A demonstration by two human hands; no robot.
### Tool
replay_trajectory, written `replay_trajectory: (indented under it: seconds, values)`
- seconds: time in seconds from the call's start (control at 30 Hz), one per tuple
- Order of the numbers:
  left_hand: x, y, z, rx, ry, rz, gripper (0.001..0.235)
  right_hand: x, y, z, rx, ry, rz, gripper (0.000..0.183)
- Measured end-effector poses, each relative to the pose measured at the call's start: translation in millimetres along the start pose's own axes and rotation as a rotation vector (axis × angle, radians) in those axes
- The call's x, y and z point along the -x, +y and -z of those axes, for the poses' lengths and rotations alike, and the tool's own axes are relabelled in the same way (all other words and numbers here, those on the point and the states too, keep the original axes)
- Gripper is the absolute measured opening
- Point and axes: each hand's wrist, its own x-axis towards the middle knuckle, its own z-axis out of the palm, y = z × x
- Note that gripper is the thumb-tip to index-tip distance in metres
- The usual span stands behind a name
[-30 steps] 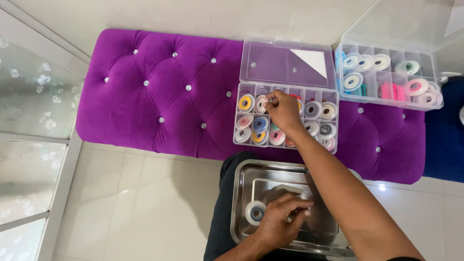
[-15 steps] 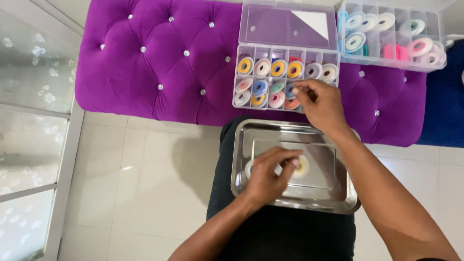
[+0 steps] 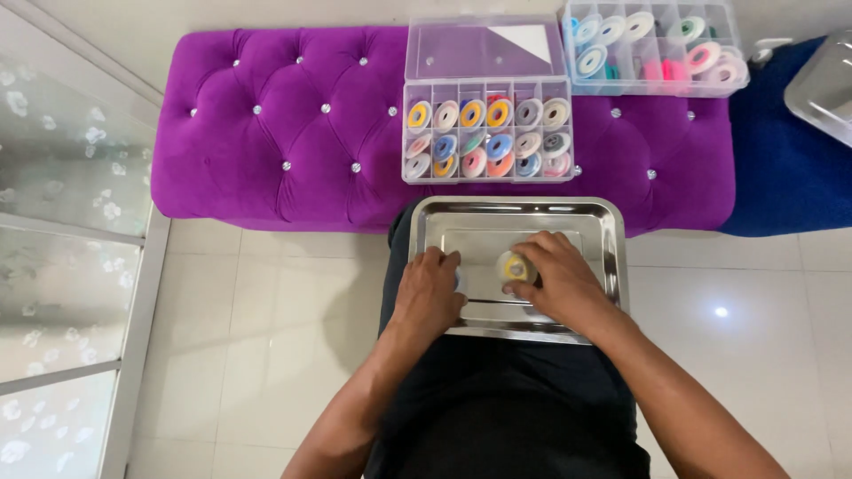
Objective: Organizing small colorful spools of dental materials from a metal tray into compartmentalized plastic boxes.
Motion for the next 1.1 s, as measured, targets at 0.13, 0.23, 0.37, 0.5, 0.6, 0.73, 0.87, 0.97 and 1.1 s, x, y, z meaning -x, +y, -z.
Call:
replay_trajectory:
  seconds: [0.13, 0.23, 0.37, 0.5, 0.6, 0.73, 0.87, 0.97, 1.1]
  values:
    - [-10.2, 6.8, 5.6, -0.007, -0.02, 0.084, 0.062, 6.1, 0.5, -2.3, 0.004, 0.011, -0.052, 0.062]
    - [-13.9, 8.0, 0.7, 0.002, -0.005, 0.094, 0.063, 8.6, 2.8, -5.5, 0.013, 0.0, -0.094, 0.066]
    - [-17.1, 8.5, -12.6, 0.175, 0.088, 0.074, 0.06, 12.1, 5.4, -8.2, -0.089, 0.004, -0.187, 0.068]
    - [-30.8, 10.0, -27.6, 0.562, 0.222, 0.002, 0.057, 17.4, 24.2, -20.5, -0.201, 0.089, -0.175, 0.067]
    - [-35.8, 24.3, -34.5, 1.029, 0.194, 0.038, 0.053, 30.3, 13.9, -8.7, -0.227, 0.153, -0.135, 0.071]
    - [-31.8, 58.3, -19.7, 1.414, 0.096, 0.041, 0.051, 42.9, -16.9, 25.2, -0.412, 0.206, -0.21, 0.066]
    - [-29.4, 93.3, 2.4, 1.457, 0.147, -0.078, 0.052, 47.5, -17.3, 35.6, -0.902, 0.342, -0.166, 0.043]
    - [-28.8, 111.9, 19.4, 1.426, 0.148, -0.1, 0.054, 48.3, -17.6, 41.5, -1.054, 0.48, -0.066, 0.032]
    - [-27.1, 122.9, 32.9, 1.455, 0.097, -0.171, 0.057, 49.0, -19.5, 48.2, -1.229, 0.614, -0.023, 0.022]
